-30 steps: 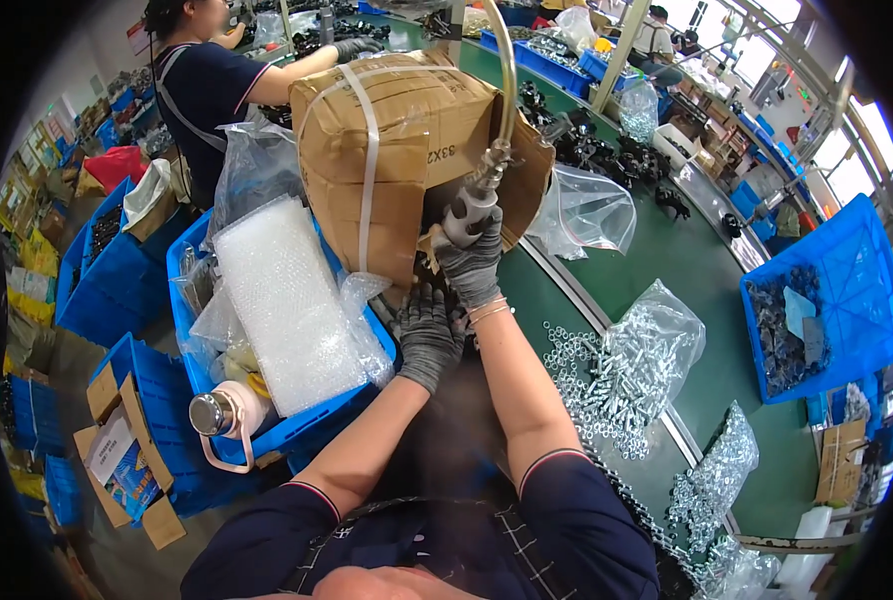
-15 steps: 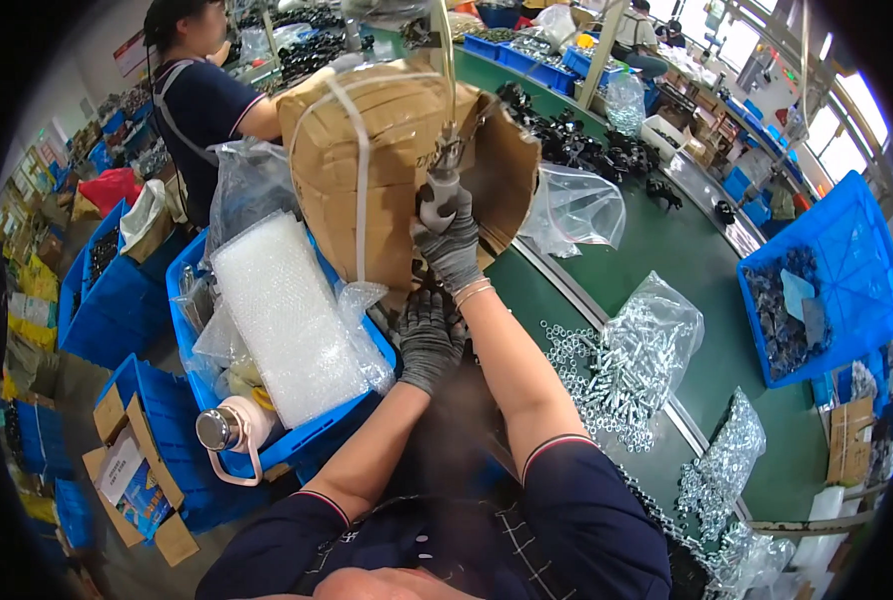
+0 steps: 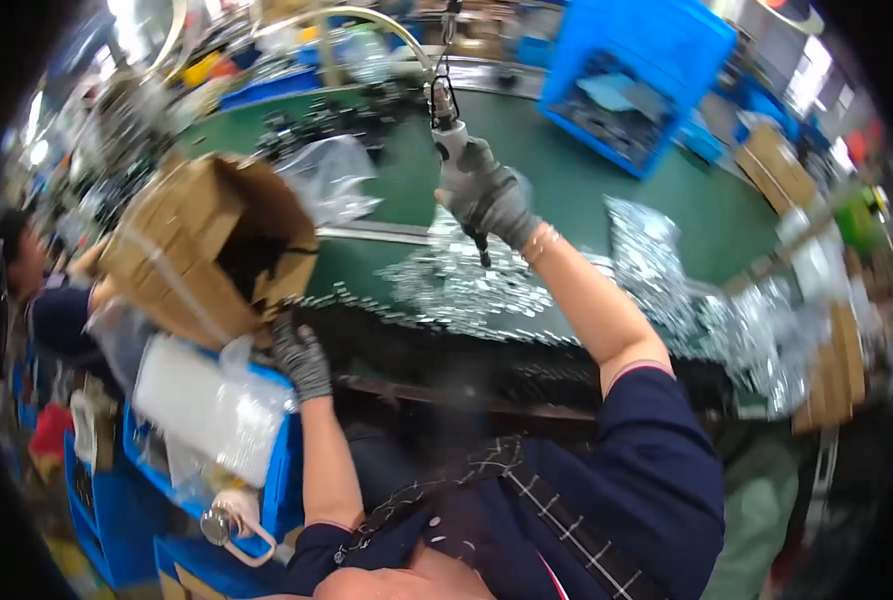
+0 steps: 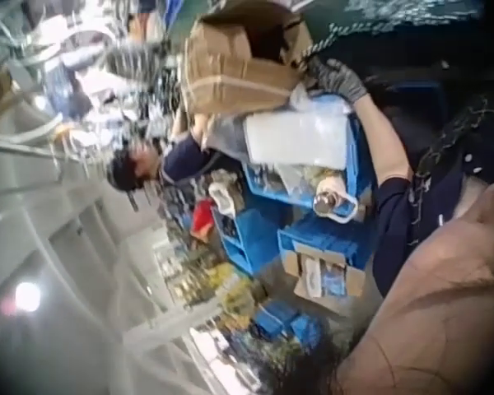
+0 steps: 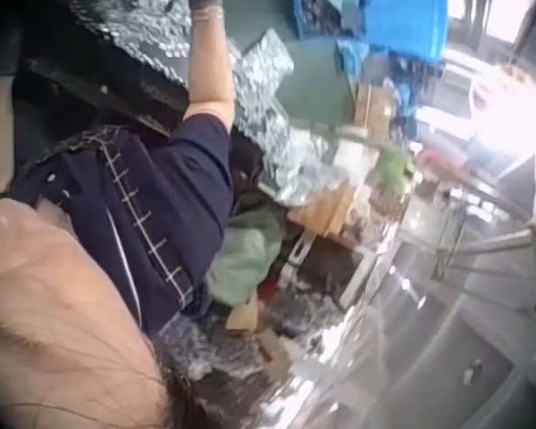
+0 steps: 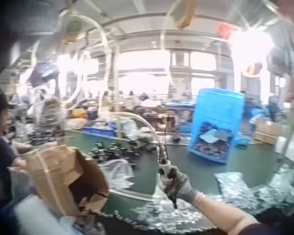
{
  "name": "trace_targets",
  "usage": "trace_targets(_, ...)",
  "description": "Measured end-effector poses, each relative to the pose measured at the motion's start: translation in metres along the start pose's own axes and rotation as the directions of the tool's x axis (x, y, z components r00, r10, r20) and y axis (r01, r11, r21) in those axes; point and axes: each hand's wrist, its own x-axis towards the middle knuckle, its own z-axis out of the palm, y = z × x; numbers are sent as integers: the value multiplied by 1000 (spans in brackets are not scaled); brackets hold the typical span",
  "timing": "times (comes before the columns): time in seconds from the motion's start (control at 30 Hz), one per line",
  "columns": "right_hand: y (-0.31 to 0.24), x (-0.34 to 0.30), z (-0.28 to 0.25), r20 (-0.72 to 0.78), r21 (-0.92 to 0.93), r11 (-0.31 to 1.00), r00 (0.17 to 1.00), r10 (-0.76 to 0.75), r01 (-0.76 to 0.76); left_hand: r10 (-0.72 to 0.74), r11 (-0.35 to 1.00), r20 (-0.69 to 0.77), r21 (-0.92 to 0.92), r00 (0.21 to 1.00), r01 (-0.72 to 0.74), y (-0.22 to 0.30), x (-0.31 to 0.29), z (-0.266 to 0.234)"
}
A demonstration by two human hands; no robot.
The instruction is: Assembling small components using a pneumatic screwdriver on a factory production line.
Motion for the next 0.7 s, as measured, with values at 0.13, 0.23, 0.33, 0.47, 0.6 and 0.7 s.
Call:
trace_targets(0.13, 41, -17, -105, -136, -375, 920, 989, 62, -110, 21, 997, -115, -74, 993, -30, 50, -21, -11)
trace_targets(0.23, 69, -31, -168, -233, -430, 879, 966, 109, -203, 120, 898, -2, -427, 993, -109, 146, -41, -5)
trace_targets(0.33, 95, -55, -214, -297, -455, 844, 942, 157, -284, 709, 635, 203, -600, 675, -486, 236, -77, 0)
trace_targets(0.47, 150, -58, -254, -181, 518, 760, 819, 545, -391, 960, 279, 219, -793, 174, -542, 338, -103, 21)
trace_targets(0.6, 83, -69, -252, 121, 948, 176, 810, 574, -266, 978, 201, 136, -814, 156, -544, 362, -115, 53)
trace_targets(0.7, 37, -97, -319, 38, 948, 293, 959, 283, -124, 982, 175, 125, -891, 144, -419, 384, -107, 46)
